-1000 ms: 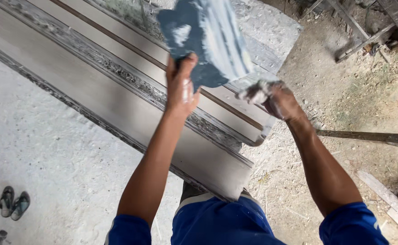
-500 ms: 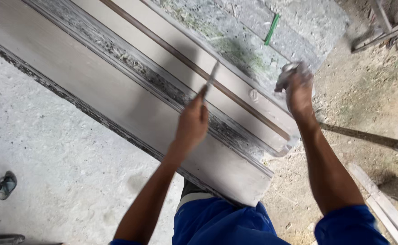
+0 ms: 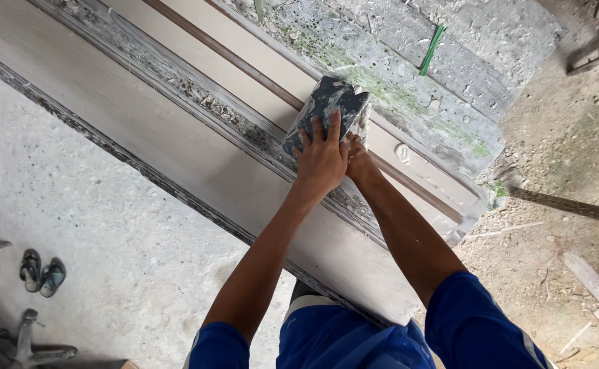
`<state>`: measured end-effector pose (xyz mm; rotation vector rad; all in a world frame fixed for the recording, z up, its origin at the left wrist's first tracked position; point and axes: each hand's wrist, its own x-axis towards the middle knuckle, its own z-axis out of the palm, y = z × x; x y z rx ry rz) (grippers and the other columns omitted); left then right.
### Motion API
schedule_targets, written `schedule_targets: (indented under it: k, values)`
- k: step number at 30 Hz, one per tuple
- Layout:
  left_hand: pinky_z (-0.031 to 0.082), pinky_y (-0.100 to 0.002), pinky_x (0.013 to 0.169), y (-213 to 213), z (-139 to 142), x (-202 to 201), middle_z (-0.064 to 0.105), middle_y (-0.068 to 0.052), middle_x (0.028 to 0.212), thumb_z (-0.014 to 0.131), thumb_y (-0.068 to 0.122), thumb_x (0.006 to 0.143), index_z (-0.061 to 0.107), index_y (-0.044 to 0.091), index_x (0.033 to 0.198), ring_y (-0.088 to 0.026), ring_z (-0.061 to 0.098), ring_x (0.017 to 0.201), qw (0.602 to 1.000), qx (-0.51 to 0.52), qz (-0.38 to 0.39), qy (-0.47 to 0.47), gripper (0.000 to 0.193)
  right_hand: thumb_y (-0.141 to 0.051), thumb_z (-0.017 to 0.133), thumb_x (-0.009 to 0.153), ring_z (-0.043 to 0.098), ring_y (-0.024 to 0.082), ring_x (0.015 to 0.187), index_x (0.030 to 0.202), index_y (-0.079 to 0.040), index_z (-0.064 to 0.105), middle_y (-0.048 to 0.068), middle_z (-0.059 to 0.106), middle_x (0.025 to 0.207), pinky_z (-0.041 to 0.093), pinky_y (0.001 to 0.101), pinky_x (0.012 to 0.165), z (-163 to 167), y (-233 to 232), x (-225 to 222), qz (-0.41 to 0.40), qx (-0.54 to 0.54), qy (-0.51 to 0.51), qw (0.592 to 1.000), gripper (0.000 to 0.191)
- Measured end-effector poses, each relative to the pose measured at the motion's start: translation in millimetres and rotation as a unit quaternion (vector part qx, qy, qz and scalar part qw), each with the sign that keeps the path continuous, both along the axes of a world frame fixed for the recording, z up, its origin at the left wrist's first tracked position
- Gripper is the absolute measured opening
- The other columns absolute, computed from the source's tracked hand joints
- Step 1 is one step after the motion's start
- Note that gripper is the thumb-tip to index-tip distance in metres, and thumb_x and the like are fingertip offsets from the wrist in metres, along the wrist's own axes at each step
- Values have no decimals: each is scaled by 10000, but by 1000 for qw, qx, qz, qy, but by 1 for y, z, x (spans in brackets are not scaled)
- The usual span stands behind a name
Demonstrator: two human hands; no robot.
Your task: The person applies white putty filler onto long grooved wood moldings, spreading it by hand with a sponge pad along the profiles and grooves. They work along several planks on the workbench, then carry the sponge to a bucket and rinse and squeeze it in the water.
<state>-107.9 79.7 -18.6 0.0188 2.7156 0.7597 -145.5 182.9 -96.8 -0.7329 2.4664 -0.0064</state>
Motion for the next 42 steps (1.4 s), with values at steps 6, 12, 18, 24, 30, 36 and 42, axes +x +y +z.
schedule_targets:
  k: [6, 12, 18, 24, 30, 36, 42]
  values:
    - [423, -691, 1040, 26, -4, 25, 434, -396, 1483, 522, 423, 1011, 329, 178, 1600, -693, 456, 1251, 997, 54, -45, 37, 666, -465, 447, 1020, 131, 335, 1563, 1621, -231, 232, 86, 175, 1714, 152, 500, 1271, -31, 29, 31, -30, -26, 2, 999, 680]
    - [440, -718, 1032, 112, -10, 87, 469, -447, 1423, 524, 468, 1021, 372, 133, 1587, -686, 505, 1220, 989, 98, -86, 67, 675, -513, 409, 1067, 268, 369, 1580, 1646, -203, 252, 140, 262, 1718, 272, 538, 1272, -33, 125, 115, -355, -674, -274, 587, 674]
    - [440, -813, 848, 204, 4, 162, 372, -450, 1507, 510, 464, 990, 337, 203, 1606, -787, 396, 1219, 985, 122, -119, -28, 691, -718, 350, 906, 194, 390, 1559, 1636, -331, 177, 131, 187, 1719, 264, 628, 1170, -41, 193, 202, -431, -804, -341, 228, 844]
    - [469, -816, 829, 241, -4, 212, 396, -431, 1490, 544, 346, 977, 307, 183, 1634, -760, 483, 1151, 972, 181, -151, -19, 717, -643, 401, 1028, 197, 340, 1586, 1669, -207, 228, 142, 216, 1730, 240, 541, 1243, -59, 221, 257, -421, -838, -344, -33, 794]
    - [534, -684, 867, 236, -16, 258, 477, -401, 1429, 558, 151, 977, 370, 208, 1587, -627, 583, 1119, 940, 176, -292, 26, 641, -675, 457, 1020, 330, 342, 1450, 1524, -113, 331, 155, 353, 1555, 313, 536, 1242, -68, 255, 265, -470, -829, -302, -35, 765]
    - [593, -526, 855, 221, -1, 239, 598, -295, 1372, 566, 18, 884, 451, 187, 1555, -446, 677, 1052, 907, 220, -328, 147, 702, -708, 513, 1012, 463, 344, 1313, 1378, -19, 433, 167, 490, 1381, 387, 530, 1240, -43, 374, 248, -436, -873, -218, 2, 785]
    - [586, -385, 570, 151, 50, 191, 727, -149, 944, 571, 29, 972, 524, 156, 1509, -253, 677, 652, 950, 233, -202, 47, 554, -794, 509, 996, 564, 393, 1259, 1319, 41, 508, 204, 607, 1265, 420, 557, 1201, -6, 404, 234, -552, -753, -153, 322, 896]
